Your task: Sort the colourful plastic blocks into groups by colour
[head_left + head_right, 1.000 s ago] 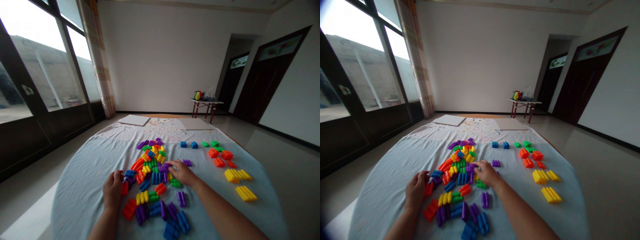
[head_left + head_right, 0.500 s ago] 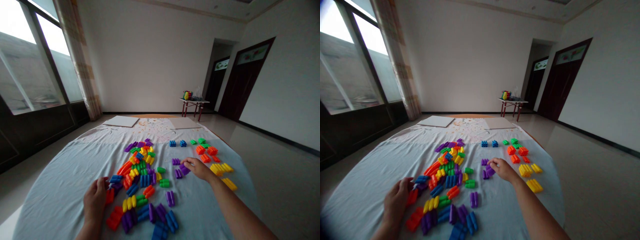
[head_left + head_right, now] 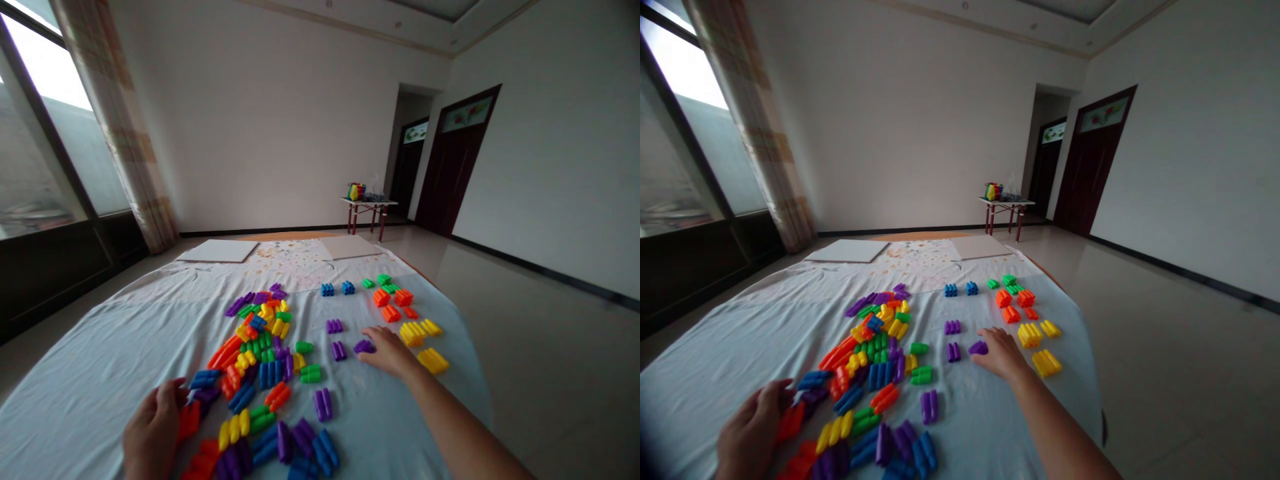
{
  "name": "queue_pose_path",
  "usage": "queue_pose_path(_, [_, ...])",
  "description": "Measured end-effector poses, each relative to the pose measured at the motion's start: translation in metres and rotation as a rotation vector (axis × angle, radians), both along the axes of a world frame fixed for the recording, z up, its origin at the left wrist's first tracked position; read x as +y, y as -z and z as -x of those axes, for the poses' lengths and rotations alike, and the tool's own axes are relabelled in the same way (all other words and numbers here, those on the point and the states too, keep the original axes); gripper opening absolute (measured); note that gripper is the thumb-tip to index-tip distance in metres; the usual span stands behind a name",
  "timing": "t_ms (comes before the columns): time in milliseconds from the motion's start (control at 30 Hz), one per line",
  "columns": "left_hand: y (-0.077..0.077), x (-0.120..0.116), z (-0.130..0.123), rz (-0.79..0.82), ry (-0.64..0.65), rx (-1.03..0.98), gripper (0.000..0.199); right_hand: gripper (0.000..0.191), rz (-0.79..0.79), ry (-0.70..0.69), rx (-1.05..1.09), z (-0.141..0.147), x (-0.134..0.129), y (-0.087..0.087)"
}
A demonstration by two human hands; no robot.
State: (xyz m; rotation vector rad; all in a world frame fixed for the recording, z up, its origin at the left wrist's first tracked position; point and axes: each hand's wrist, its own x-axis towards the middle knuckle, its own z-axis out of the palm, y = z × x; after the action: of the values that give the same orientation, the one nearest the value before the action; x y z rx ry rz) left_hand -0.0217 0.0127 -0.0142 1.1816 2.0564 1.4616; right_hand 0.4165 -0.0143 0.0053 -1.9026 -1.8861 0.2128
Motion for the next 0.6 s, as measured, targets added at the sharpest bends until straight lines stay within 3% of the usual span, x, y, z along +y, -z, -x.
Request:
queue_pose_path(200, [-0.015,-0.006,-0.009,0.128,0.003,-0.171,0.034,0.046,-0.043,-0.090,-0.006,-0.007,0.022,-0.009])
queue_pose_path(433, [-0.011,-0.002,-0.005,0.107,-0.010,-0.175,0.034,0.051,0.058,-0.056,-0.023,-0.010,0.068,-0.010])
queue_pose_path(600, [-0.016,-0.004,-0.009,0.069,-0.002,-0.137,0.037,0.056,0.051,-0.027,-0.017,0.001,0.064,-0.014])
